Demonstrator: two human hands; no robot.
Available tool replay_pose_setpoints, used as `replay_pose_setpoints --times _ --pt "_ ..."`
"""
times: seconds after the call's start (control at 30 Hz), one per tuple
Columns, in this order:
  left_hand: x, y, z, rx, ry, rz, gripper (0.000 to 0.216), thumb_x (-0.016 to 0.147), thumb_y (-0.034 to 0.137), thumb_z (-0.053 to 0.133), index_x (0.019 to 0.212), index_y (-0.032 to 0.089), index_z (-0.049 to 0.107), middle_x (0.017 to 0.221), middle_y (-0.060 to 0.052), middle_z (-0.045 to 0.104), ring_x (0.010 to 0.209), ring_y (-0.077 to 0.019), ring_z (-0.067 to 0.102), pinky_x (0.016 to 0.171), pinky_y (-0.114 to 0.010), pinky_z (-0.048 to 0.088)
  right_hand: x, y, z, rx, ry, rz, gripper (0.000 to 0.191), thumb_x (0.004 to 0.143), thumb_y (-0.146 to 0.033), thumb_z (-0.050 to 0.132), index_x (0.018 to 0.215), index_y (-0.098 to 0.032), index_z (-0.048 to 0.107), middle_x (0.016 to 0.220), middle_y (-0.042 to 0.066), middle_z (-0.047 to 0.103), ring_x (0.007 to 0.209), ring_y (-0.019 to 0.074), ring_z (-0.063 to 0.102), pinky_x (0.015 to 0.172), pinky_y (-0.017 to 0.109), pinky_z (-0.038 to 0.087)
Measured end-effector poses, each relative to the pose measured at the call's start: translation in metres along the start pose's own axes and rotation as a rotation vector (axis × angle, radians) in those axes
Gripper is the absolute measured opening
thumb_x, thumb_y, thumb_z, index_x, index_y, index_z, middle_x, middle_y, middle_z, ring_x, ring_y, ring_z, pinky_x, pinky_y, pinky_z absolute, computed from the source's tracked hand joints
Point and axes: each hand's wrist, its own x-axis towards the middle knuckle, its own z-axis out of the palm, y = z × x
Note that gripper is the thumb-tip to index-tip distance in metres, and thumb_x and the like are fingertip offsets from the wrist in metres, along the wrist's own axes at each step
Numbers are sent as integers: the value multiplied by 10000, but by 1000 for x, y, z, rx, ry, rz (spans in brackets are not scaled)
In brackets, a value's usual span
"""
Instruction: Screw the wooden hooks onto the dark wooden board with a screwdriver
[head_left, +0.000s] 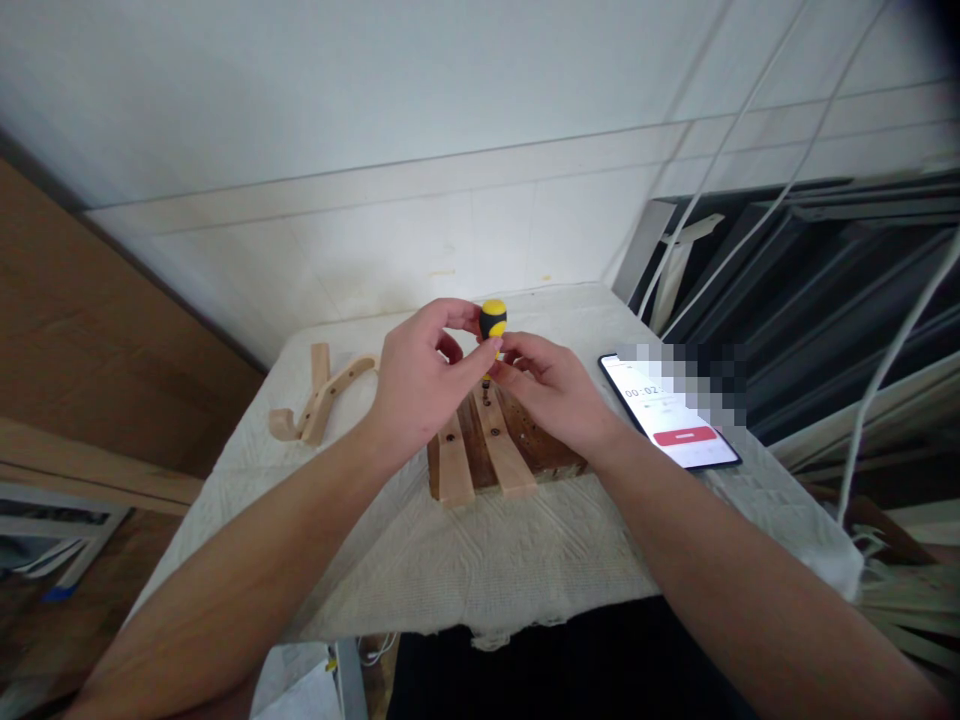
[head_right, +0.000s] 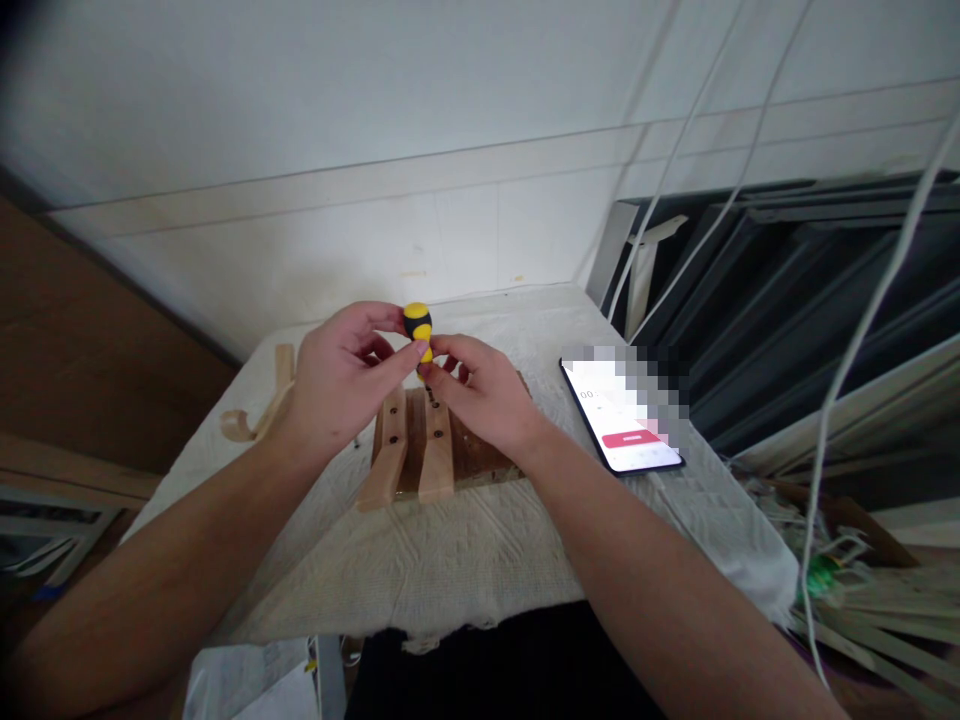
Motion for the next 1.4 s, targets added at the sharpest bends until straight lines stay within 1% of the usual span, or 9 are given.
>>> replay_pose_setpoints --times 0.27,0.47,0.6,0.8,0.93,1.07,1.17,1.27,1.4 --pt "-5 -3 6 83 -22 -15 199 731 309 714 871 187 644 862 -1 695 580 -94 539 540 -236 438 2 2 0 -34 45 32 160 778 -256 602 925 -195 611 873 22 666 733 155 567 678 315 451" --pt "-5 -4 8 80 -12 8 146 752 289 700 840 182 656 855 -11 692 669 -117 583 601 -243 469 0 2 0 -47 43 22 201 787 -248 584 978 -190 606 943 46 670 808 174 592 699 326 454" --pt "-4 -3 8 50 -17 -25 132 767 296 688 831 182 670 850 -14 703 630 -111 577 592 -249 469 0 -1 0 -110 -9 -22 133 797 -210 543 898 -190 627 855 31 665 751 165 574 661 315 441" --pt "-8 -4 12 -19 -10 -83 132 761 260 676 871 190 665 857 -9 703 579 -94 553 533 -234 447 1 2 -1 -151 41 -14 135 761 -229 573 887 -196 608 842 23 650 721 160 554 672 320 444" --pt "-10 -5 14 -23 34 -71 147 738 209 670 877 191 627 887 -5 685 598 -88 548 542 -227 448 1 5 0 -163 27 -46 108 755 -226 579 857 -202 605 833 21 628 731 162 547 684 320 443" --pt "-10 -5 14 27 43 -53 185 714 271 723 831 193 602 845 7 666 583 -87 527 548 -235 443 1 7 0 -166 20 -71 61 757 -177 566 793 -205 605 823 22 607 758 164 546 702 316 443" --pt "-10 -7 14 40 28 -53 160 736 295 711 809 194 611 795 12 664 571 -92 528 547 -238 443 1 6 0 -174 25 -84 65 762 -180 572 794 -208 621 817 22 608 761 165 549 705 316 448" --pt "-9 -7 14 47 33 -56 136 753 296 689 827 193 643 806 4 681 569 -94 532 549 -238 446 1 4 0 -170 36 -98 97 791 -200 553 816 -204 647 817 30 626 761 169 559 698 320 454" --pt "-9 -6 14 26 25 -74 123 770 269 639 852 187 678 831 -6 705 583 -99 553 544 -233 449 0 2 -1 -149 16 -53 167 808 -193 530 878 -210 681 865 30 680 753 165 576 705 324 462"
